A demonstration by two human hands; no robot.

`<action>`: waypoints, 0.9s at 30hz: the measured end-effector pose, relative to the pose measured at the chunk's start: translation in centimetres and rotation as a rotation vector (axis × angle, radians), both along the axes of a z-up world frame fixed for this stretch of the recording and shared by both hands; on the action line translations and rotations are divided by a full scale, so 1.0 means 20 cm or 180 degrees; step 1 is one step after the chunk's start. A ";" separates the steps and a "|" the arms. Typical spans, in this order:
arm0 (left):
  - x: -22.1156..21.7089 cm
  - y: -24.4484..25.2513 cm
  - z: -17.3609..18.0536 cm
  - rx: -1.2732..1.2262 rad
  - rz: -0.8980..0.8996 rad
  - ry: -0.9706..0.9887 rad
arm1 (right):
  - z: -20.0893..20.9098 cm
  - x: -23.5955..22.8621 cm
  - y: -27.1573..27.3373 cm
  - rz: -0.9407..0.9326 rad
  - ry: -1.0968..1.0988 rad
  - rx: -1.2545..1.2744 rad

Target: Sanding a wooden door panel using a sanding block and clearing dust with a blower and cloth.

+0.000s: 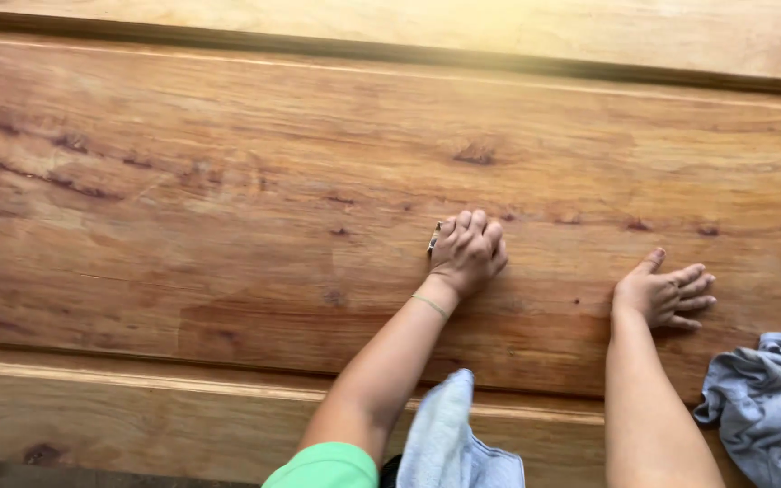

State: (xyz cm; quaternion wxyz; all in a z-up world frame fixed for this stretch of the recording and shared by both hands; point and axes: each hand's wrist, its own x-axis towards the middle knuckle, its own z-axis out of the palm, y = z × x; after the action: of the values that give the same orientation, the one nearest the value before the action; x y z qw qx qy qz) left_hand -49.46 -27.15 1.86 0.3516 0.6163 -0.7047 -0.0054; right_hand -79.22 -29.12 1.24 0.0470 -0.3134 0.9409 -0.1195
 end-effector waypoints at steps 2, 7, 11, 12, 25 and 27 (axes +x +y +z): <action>0.13 0.00 -0.24 0.0001 -0.0099 -0.1469 | 0.01 0.01 0.02 0.0022 0.0015 0.0098; 1.21 0.16 -0.04 0.0340 0.1008 -0.0813 | 0.03 0.03 0.02 0.0020 0.0011 0.0129; 1.25 0.06 -0.03 0.0059 0.2329 -0.0940 | 0.06 0.08 -0.02 -0.0056 0.0003 0.0194; 1.02 0.04 0.03 0.0081 0.2337 -0.0937 | 0.05 0.06 -0.01 -0.0047 0.0014 0.0211; 1.00 -0.18 -0.04 -0.0563 0.0789 -0.1026 | 0.10 0.10 0.02 0.0004 -0.0037 0.0248; 1.35 -0.16 -0.04 0.0170 0.1237 -0.1429 | 0.10 0.10 -0.01 0.0038 -0.0037 0.0190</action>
State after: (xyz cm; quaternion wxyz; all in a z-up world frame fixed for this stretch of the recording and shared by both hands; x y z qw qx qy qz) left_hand -22.50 -30.33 1.09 0.1651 0.7344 -0.6332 0.1800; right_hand -77.25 -29.25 3.25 0.0625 -0.3168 0.9419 -0.0929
